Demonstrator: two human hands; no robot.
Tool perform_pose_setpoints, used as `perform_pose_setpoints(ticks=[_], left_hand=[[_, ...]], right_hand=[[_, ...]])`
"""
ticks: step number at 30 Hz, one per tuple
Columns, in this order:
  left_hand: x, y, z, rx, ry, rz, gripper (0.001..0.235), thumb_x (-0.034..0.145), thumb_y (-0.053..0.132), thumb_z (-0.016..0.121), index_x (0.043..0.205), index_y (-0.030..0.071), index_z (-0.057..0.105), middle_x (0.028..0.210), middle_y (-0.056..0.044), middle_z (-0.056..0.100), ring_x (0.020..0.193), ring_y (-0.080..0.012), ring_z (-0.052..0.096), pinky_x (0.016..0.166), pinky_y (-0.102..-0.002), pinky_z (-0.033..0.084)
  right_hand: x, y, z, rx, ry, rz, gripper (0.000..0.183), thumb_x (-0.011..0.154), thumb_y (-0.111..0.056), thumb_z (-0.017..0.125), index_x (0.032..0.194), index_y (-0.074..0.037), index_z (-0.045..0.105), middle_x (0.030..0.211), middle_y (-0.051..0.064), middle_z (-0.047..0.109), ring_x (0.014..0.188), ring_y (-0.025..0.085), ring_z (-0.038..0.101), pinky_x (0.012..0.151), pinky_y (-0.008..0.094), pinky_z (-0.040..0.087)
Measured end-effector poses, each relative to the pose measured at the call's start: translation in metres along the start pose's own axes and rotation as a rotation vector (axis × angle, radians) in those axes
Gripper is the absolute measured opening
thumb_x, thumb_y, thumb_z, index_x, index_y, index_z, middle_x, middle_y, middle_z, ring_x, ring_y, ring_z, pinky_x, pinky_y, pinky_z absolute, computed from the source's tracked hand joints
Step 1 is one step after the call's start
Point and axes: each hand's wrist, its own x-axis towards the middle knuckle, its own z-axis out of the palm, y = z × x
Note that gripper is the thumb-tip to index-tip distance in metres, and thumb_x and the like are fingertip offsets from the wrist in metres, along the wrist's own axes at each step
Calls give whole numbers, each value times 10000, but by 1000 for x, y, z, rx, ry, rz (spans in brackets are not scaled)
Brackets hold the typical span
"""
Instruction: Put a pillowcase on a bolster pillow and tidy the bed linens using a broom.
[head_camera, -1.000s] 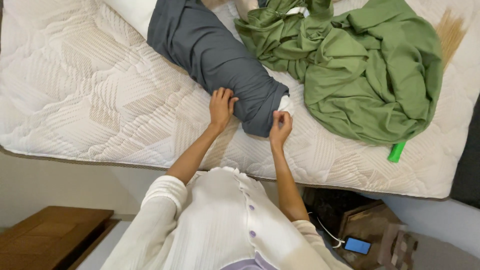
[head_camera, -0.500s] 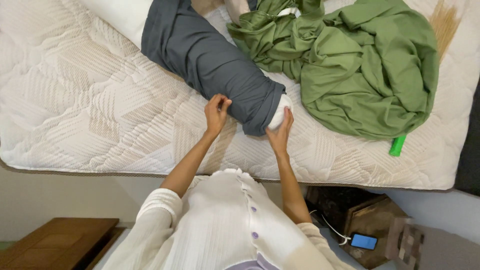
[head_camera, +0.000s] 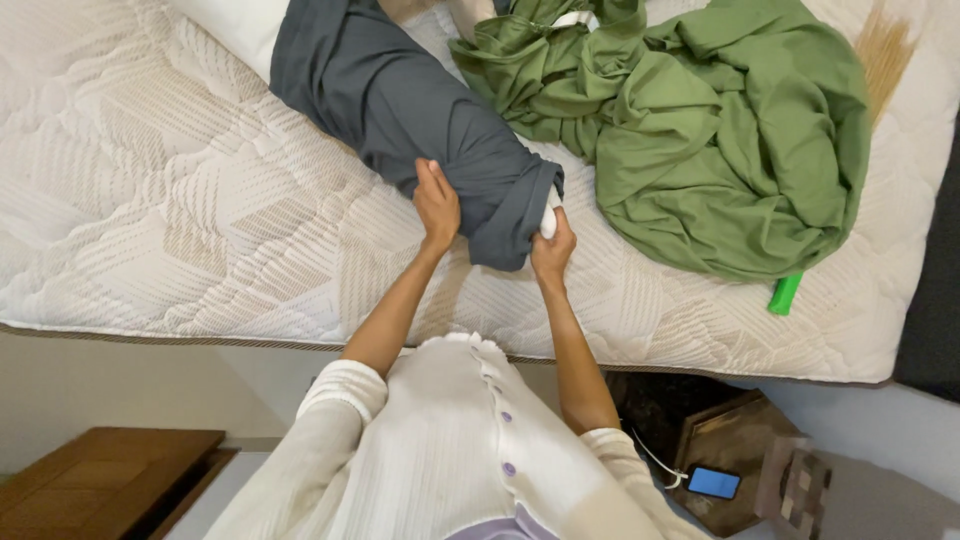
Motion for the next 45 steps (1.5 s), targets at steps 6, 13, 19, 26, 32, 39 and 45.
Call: perform_pose_setpoints(ticks=[6, 13, 19, 26, 32, 39, 45], left_hand=[[91, 43, -25, 96, 114, 118, 280, 1063, 345, 592, 1001, 93, 485, 655, -126, 637, 600, -372, 675, 521, -472, 434], [190, 3, -76, 167, 164, 192, 268, 1104, 346, 578, 1044, 103, 483, 656, -125, 643, 618, -367, 684, 520, -464, 444], [148, 7, -77, 164, -84, 206, 288, 1080, 350, 629, 1082, 92, 501, 666, -121, 643, 627, -374, 676, 565, -480, 473], [-16, -39, -50, -76, -276, 83, 693, 903, 431, 792, 1295, -24, 447, 1134, -227, 542, 997, -343, 571, 874, -440, 491], [-37, -42, -33, -414, -154, -336, 499, 1001, 335, 702, 1322, 16, 489, 1163, -152, 583, 1037, -255, 572, 904, -372, 484], [5, -63, -26, -74, 193, -445, 510, 1019, 167, 615, 1509, 74, 506, 957, -196, 665, 779, -304, 562, 782, -345, 474], [113, -140, -79, -35, 361, -107, 490, 933, -3, 575, 1418, 66, 547, 1224, -208, 716, 1116, -353, 691, 979, -391, 554]], right_hand=[[14, -127, -26, 217, -289, 45, 236, 898, -78, 784, 1086, 24, 685, 919, 63, 722, 821, 116, 643, 742, 273, 531], [-23, -152, -52, 218, -511, 164, 255, 915, -155, 817, 1087, 22, 750, 929, 61, 746, 843, 107, 654, 776, 276, 537], [24, -88, -50, 258, -323, 158, 222, 893, -141, 829, 1026, -4, 716, 909, 9, 715, 807, 90, 621, 748, 263, 514], [47, 25, -35, 424, -11, 387, 292, 881, -133, 865, 1034, -9, 649, 976, 35, 678, 870, 141, 618, 807, 294, 521], [54, -38, -43, 666, -153, 735, 484, 888, -217, 786, 1243, 73, 632, 1156, 155, 725, 998, 253, 717, 899, 385, 585], [35, -109, -49, 658, -391, 728, 573, 904, -242, 756, 1317, 117, 588, 1228, 196, 704, 1066, 285, 704, 942, 403, 566], [-25, -174, -72, 546, -648, 623, 586, 878, -216, 798, 1347, 82, 613, 1203, 179, 721, 1052, 232, 686, 926, 365, 555]])
